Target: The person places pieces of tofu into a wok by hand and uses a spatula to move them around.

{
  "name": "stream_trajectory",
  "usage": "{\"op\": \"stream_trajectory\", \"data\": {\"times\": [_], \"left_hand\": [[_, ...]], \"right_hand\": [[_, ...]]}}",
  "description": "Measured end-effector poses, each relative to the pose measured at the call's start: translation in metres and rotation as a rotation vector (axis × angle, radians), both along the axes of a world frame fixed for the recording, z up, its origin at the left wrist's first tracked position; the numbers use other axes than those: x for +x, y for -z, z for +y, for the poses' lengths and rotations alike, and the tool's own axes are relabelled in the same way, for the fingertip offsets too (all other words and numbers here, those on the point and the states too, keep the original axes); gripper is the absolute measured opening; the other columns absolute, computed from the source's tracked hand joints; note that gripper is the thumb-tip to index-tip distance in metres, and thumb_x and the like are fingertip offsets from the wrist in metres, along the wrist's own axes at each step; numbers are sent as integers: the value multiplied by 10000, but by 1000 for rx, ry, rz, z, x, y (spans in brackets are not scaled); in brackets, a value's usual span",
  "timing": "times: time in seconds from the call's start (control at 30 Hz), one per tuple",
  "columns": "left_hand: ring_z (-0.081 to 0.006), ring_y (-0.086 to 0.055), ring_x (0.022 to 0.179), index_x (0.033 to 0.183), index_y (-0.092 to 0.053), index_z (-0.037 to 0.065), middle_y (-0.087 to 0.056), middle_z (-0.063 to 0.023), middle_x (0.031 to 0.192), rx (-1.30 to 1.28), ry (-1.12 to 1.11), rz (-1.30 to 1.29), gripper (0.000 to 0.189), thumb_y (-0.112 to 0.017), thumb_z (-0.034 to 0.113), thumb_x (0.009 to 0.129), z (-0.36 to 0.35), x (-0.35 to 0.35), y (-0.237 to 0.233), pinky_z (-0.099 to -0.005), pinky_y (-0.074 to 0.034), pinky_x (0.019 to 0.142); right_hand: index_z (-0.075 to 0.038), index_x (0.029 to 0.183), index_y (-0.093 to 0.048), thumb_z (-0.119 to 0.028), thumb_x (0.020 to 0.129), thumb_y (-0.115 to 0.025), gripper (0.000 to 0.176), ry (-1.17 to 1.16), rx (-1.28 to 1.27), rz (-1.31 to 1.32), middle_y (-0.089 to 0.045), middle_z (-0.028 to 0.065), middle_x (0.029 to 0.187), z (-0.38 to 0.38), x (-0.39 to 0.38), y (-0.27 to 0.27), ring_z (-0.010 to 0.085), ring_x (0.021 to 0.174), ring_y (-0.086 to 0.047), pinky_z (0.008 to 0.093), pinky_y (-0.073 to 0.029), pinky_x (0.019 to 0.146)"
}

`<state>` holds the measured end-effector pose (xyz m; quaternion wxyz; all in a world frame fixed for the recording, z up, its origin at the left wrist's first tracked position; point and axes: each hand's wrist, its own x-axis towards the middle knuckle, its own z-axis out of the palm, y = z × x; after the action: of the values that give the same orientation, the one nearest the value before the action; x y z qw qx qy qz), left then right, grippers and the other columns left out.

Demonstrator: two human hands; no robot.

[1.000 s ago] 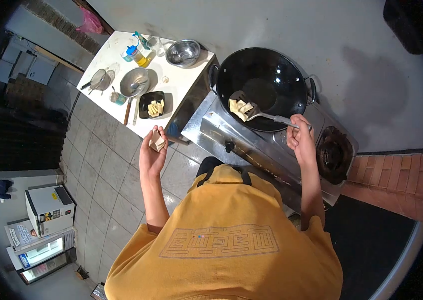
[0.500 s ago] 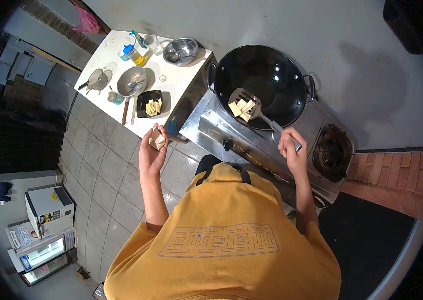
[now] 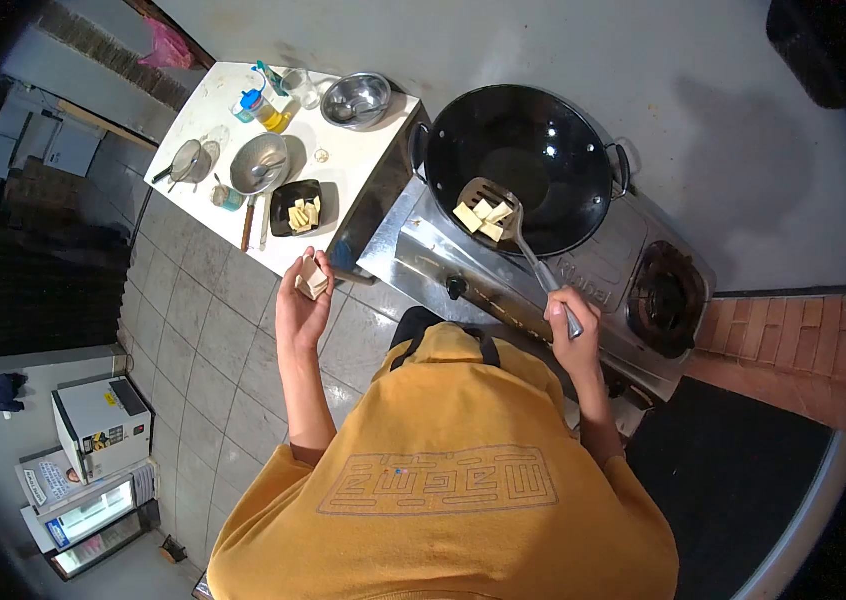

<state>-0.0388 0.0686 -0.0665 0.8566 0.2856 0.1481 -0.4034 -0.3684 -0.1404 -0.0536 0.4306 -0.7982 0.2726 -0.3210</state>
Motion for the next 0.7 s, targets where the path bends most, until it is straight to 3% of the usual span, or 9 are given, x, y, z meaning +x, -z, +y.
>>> {"op": "stream_trajectory", "data": {"times": [0.2, 0.53, 0.6, 0.7], "left_hand": [[-229, -611, 1000, 1235, -495, -53, -581, -180, 1130, -1, 19, -6, 312, -530, 88, 959, -2, 2, -1, -326, -534, 878], [-227, -610, 1002, 1226, -502, -56, -581, -178, 1117, 7, 10, 3, 306, -529, 94, 960, -7, 0, -4, -319, -537, 872], [-226, -610, 1006, 1226, -503, -56, -582, -176, 1118, 7, 21, -14, 308, -532, 94, 959, -6, 2, -1, -318, -537, 871], [-229, -607, 1017, 1244, -492, -53, -582, -173, 1120, 16, 26, -43, 332, -546, 100, 954, -5, 2, -1, -317, -535, 871]], "right_hand": [[2, 866, -568, -85, 905, -546, 97, -4, -15, 10, -575, 129, 749, 2, -1, 1, 305, 681, -603, 355, -469, 646], [2, 861, -561, -115, 932, -535, 139, -9, 10, -7, -575, 108, 727, -3, 2, 0, 267, 655, -595, 333, -461, 628], [-13, 858, -567, -158, 959, -524, 183, 68, 324, -28, -591, 64, 708, -6, 4, 3, 235, 630, -586, 315, -454, 608], [-46, 842, -578, -201, 976, -516, 214, 95, 534, -54, -595, 27, 700, -19, 14, -15, 239, 612, -575, 307, -445, 591]]}}
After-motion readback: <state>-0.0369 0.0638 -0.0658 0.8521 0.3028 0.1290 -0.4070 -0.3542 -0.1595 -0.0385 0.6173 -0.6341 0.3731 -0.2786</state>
